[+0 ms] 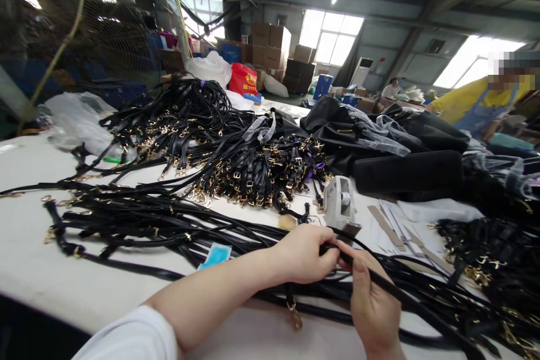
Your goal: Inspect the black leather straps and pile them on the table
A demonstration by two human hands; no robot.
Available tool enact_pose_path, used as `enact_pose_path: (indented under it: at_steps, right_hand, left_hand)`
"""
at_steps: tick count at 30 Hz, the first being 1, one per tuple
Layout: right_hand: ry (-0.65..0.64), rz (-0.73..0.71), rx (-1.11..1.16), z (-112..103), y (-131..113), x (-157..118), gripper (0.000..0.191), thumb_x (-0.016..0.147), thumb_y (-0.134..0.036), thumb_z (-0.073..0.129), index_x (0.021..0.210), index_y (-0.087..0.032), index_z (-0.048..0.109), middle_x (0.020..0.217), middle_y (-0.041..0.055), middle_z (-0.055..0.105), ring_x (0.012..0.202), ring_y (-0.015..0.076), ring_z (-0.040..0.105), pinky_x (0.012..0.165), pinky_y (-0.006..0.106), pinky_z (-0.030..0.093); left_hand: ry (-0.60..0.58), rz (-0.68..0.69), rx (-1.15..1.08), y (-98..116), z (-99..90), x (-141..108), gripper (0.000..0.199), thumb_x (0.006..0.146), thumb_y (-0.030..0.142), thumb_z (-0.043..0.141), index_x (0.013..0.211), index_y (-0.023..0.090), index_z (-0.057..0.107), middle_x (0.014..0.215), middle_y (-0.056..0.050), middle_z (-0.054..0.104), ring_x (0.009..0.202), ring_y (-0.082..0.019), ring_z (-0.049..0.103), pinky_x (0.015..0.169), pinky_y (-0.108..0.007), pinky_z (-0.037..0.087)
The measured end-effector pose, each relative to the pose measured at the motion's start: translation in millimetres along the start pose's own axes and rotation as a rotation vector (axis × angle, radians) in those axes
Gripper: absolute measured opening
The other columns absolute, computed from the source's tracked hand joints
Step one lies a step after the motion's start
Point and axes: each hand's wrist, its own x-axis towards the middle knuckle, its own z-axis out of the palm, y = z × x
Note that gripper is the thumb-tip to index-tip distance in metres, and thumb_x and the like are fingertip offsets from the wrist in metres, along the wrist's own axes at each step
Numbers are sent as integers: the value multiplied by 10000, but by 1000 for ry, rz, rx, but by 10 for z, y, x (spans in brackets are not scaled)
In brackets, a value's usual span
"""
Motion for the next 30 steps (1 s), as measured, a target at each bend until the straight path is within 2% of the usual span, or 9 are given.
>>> enact_pose_path:
  at_steps: [4,7,9,10,13,15,18,22,30]
  right_hand:
    - [428,184,172,-67,21,93,212,917,-274,590,1092,-205,686,1057,66,657,994,235,612,941,417,431]
    - [585,397,519,-157,32,196,244,830,-233,691,1070,-205,657,942,17,637,704,142,574,812,345,455]
    - [544,490,656,-220,24,244,263,867,-366,672,1062,-189,658,828,-2,595,539,100,435,663,294,435]
    - [512,510,698,-246,17,254,365,901,-496,605,1068,-177,660,799,5,575,528,105,400,595,278,404]
    - [425,473,711,-286,12,229,742,891,-785,307,1022,-153,673,830,63,557,640,164,452,510,273,323]
    - [336,430,588,-285,42,184,618,906,-737,393,870,-181,660,812,48,536,690,176,455,553,283,334]
    - [111,354,322,-267,125,134,364,935,-479,587,701,-200,575,757,13,506,699,169,448,626,290,351]
    - [-142,246,213,-226,157,149,328,950,-389,575,679,-203,568,823,28,546,760,186,513,679,292,393]
    - [-195,213,276,-179,30,166,345,999,-379,477,708,-206,540,854,37,558,815,189,548,739,292,430]
  left_hand:
    - [12,-6,-35,-29,-79,9,239,750,368,751,877,180,675,834,-21,705,758,-164,610,651,-234,424]
    - [-39,38,-57,-50,-105,17,224,732,324,781,896,191,705,847,-7,718,771,-161,626,690,-240,436]
    - [-80,49,-75,-58,-96,21,224,722,321,795,891,195,720,818,4,717,750,-154,626,684,-236,437]
    - [-91,51,-83,-60,-87,22,220,724,330,796,883,195,725,799,8,713,736,-150,623,672,-231,435]
    - [-73,55,-102,-59,-53,17,228,758,380,772,873,189,729,761,10,704,682,-135,601,626,-219,425]
    - [-58,62,-127,-53,-35,10,233,781,387,751,890,182,728,757,8,703,637,-122,582,595,-215,414]
    - [-37,74,-159,-39,-16,2,230,789,370,744,897,168,721,765,-4,703,618,-117,571,570,-215,399]
    - [13,89,-150,-27,28,4,240,770,363,765,884,159,712,757,-9,690,650,-128,569,596,-218,400]
    - [-21,46,-149,-23,122,5,186,763,332,747,840,169,699,785,-5,697,707,-146,583,648,-232,411]
